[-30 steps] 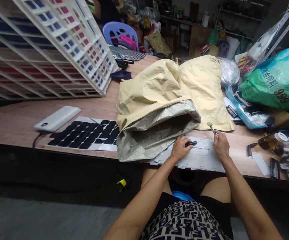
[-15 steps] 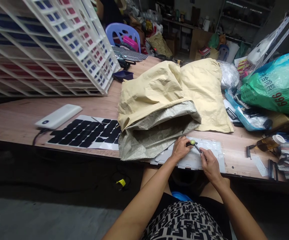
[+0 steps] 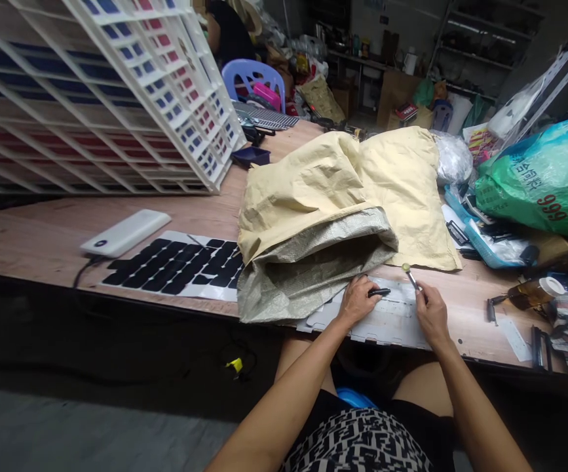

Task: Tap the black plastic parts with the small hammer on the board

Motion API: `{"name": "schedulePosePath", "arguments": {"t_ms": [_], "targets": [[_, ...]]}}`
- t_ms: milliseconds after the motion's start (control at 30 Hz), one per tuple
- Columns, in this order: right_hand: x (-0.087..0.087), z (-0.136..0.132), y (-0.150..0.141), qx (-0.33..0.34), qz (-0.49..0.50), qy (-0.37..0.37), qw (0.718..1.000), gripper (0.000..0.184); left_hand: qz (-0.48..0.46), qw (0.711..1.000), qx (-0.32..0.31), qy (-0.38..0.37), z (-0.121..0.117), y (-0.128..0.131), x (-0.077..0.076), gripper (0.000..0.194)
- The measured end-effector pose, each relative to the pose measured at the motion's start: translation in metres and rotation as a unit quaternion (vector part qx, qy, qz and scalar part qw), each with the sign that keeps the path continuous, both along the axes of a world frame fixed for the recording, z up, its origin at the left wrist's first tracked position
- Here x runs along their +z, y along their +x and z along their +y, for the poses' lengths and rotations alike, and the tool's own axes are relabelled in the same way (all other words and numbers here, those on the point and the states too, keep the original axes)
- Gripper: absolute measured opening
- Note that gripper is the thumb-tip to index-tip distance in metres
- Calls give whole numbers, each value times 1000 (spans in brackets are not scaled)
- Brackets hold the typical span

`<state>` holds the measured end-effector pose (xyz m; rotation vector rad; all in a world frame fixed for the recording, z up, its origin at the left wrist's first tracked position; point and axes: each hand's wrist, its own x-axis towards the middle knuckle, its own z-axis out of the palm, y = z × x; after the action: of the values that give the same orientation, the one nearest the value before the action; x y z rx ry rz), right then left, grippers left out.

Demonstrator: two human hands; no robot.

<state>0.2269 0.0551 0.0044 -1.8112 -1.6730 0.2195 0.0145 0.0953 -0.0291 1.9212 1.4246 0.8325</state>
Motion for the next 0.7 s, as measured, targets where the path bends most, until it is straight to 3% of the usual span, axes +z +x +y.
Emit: {"name": "schedulePosePath", "arguments": {"t_ms": [100, 200, 267, 467, 600, 700], "targets": [[1, 40, 18, -99, -81, -17, 992, 40, 1, 1000, 0, 1, -1, 0, 1, 13], [-3, 65, 24, -169, -148, -95, 970, 43, -1, 1000, -4, 7, -1, 0, -1, 13], [-10, 70, 21, -184, -198, -123, 955, 44, -4, 1000, -4, 10, 0, 0, -3, 13], [-22, 60, 10, -173, -300, -85, 934, 43, -48, 998, -23, 25, -3, -7, 3, 15], [-25, 60, 10, -171, -304, -93, 932, 44, -134, 990, -42, 21, -49, -18, 10, 27], [-27, 61, 11, -174, -307, -94, 931, 45, -113, 981, -155, -12, -106, -28, 1, 30]]}}
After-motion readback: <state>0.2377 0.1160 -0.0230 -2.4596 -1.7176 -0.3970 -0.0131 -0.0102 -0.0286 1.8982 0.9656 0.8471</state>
